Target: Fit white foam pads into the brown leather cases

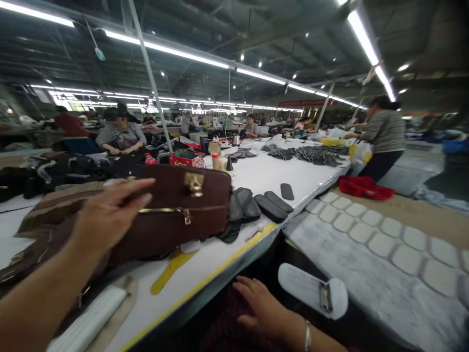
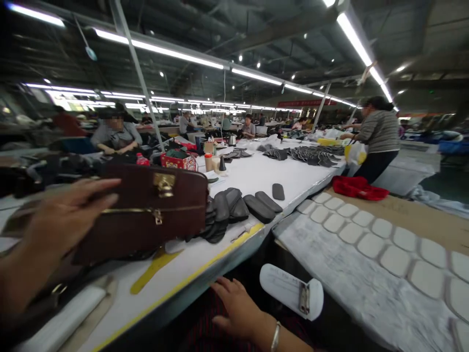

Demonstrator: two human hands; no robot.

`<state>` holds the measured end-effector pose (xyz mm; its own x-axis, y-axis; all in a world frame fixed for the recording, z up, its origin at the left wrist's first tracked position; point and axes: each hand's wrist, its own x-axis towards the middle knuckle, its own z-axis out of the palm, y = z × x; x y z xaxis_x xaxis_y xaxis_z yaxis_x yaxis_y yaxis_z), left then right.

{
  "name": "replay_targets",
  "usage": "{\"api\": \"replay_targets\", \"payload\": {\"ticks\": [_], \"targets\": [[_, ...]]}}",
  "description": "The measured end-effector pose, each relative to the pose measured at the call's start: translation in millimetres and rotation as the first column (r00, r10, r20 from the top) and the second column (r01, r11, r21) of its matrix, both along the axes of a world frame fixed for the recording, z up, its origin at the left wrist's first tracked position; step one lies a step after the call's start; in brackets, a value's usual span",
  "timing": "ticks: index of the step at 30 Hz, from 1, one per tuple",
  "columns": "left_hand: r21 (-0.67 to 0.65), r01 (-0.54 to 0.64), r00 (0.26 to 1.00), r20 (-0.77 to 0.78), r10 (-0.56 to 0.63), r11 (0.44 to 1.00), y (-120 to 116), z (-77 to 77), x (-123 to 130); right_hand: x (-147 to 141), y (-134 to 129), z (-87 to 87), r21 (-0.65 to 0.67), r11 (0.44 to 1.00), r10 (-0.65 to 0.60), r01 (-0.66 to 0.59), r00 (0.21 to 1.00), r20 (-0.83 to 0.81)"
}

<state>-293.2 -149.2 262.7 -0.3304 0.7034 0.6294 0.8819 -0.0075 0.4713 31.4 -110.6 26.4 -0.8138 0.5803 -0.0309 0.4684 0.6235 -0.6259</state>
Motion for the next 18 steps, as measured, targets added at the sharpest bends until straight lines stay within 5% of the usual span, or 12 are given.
{"api": "replay_targets", "payload": {"ticks": [3,6,9,11,14,16,18], "targets": [[-0.063,0.312,0.923,0.256,-0.287,0.948,28.4,-38.0,71.4,68.7,4.9,19.5,-0.184,0.941,-0.327,0.283,0.901,-0.285],[-0.014,0.520,0.689,0.598,-0.410,0.854,53.2,-82.7,135.9,122.1,17.2,29.0,-0.452,0.813,-0.573,0.368,0.643,-0.508],[0.026,0.641,0.448,0.799,-0.401,0.767,66.9,-115.6,184.7,160.1,32.6,35.2,-0.439,0.781,-0.623,0.444,0.493,-0.607],[0.022,0.713,0.331,0.871,-0.364,0.701,71.3,-125.6,210.2,176.8,41.6,43.3,-0.250,0.789,-0.570,0.561,0.517,-0.639],[-0.005,0.807,0.265,0.897,-0.354,0.591,75.3,-122.2,241.4,190.0,51.8,63.2,0.120,0.799,-0.414,0.589,0.684,-0.601],[-0.069,0.845,0.332,0.845,-0.419,0.530,79.1,-110.2,258.4,193.8,56.4,78.4,0.268,0.805,-0.327,0.529,0.773,-0.543],[-0.180,0.844,0.479,0.678,-0.558,0.505,85.5,-93.6,273.0,197.0,58.6,92.6,0.353,0.779,-0.298,0.518,0.802,-0.518]]}}
